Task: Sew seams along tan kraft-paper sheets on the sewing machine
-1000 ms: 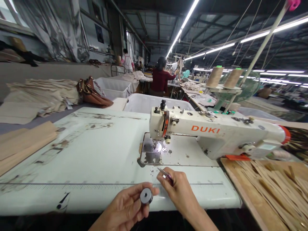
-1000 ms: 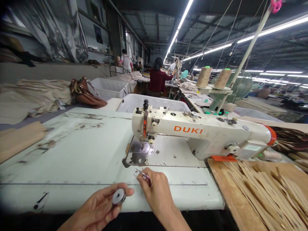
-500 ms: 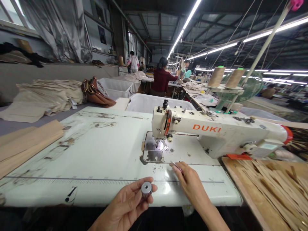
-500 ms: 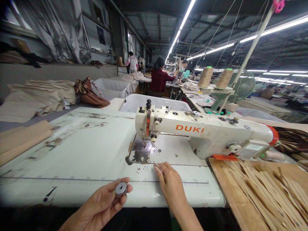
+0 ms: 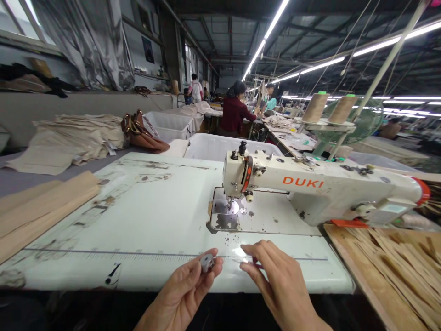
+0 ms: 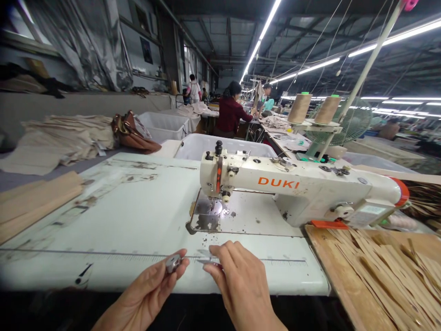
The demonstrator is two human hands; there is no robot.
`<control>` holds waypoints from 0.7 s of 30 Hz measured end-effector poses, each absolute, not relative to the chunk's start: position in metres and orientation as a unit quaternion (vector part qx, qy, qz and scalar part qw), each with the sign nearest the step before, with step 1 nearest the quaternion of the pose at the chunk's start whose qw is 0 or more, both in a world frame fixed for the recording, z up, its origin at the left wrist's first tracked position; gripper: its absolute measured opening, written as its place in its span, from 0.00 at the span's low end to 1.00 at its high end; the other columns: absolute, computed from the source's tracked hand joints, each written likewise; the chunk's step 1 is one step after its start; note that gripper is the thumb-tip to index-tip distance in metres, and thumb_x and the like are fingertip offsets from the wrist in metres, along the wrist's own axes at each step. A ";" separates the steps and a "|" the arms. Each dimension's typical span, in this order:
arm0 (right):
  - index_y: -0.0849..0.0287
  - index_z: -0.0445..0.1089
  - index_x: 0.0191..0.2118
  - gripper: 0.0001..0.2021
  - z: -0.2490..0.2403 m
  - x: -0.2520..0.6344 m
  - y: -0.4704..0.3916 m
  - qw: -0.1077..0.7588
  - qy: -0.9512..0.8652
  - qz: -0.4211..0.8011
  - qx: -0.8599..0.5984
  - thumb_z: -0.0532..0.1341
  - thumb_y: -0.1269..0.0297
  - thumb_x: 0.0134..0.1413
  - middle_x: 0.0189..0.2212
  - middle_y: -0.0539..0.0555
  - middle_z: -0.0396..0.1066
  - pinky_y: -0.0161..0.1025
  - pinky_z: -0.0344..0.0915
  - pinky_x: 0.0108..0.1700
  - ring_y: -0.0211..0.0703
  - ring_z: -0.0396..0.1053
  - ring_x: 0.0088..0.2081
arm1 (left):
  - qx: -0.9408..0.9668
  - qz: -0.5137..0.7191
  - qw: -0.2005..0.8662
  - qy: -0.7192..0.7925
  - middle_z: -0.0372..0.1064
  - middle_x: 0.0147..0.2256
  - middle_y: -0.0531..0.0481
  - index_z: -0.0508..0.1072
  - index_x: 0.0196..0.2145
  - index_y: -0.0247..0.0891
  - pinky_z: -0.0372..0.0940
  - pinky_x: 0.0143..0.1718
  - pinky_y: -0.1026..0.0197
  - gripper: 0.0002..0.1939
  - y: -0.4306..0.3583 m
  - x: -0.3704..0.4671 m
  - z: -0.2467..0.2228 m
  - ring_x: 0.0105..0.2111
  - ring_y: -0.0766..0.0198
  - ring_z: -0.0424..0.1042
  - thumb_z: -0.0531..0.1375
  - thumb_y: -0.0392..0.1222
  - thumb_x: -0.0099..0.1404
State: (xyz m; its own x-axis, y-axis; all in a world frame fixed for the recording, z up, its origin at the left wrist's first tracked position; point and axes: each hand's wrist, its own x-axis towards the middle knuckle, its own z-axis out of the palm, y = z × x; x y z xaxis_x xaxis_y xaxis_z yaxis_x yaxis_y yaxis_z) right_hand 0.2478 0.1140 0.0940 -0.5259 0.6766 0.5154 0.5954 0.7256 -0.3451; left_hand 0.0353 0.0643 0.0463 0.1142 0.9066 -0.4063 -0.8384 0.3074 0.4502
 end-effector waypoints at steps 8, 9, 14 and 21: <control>0.62 0.68 0.48 0.09 0.093 0.228 0.113 0.312 -0.906 -0.034 -0.284 0.57 0.64 0.67 0.30 0.51 0.69 0.40 0.53 0.31 0.41 0.59 0.30 | 0.033 0.582 0.766 0.270 0.77 0.42 0.37 0.79 0.43 0.28 0.75 0.40 0.60 0.10 0.066 0.032 0.033 0.37 0.58 0.78 0.67 0.31 0.62; 0.62 0.68 0.49 0.10 0.092 0.227 0.114 0.309 -0.909 -0.040 -0.276 0.58 0.65 0.67 0.31 0.51 0.69 0.40 0.52 0.31 0.41 0.59 0.30 | 0.031 0.583 0.767 0.268 0.77 0.42 0.38 0.79 0.42 0.29 0.74 0.41 0.59 0.11 0.067 0.032 0.033 0.37 0.58 0.78 0.68 0.31 0.61; 0.65 0.68 0.51 0.10 0.089 0.221 0.116 0.302 -0.917 -0.067 -0.253 0.58 0.68 0.66 0.32 0.52 0.69 0.42 0.50 0.31 0.41 0.57 0.31 | 0.030 0.578 0.771 0.266 0.77 0.42 0.38 0.80 0.42 0.30 0.73 0.43 0.57 0.12 0.066 0.030 0.032 0.38 0.57 0.77 0.70 0.34 0.59; 0.67 0.69 0.49 0.09 0.092 0.219 0.118 0.306 -0.919 -0.081 -0.237 0.57 0.70 0.66 0.30 0.52 0.68 0.42 0.48 0.30 0.41 0.55 0.30 | 0.024 0.578 0.771 0.266 0.78 0.39 0.39 0.80 0.40 0.30 0.73 0.42 0.58 0.10 0.065 0.030 0.028 0.37 0.57 0.78 0.69 0.35 0.60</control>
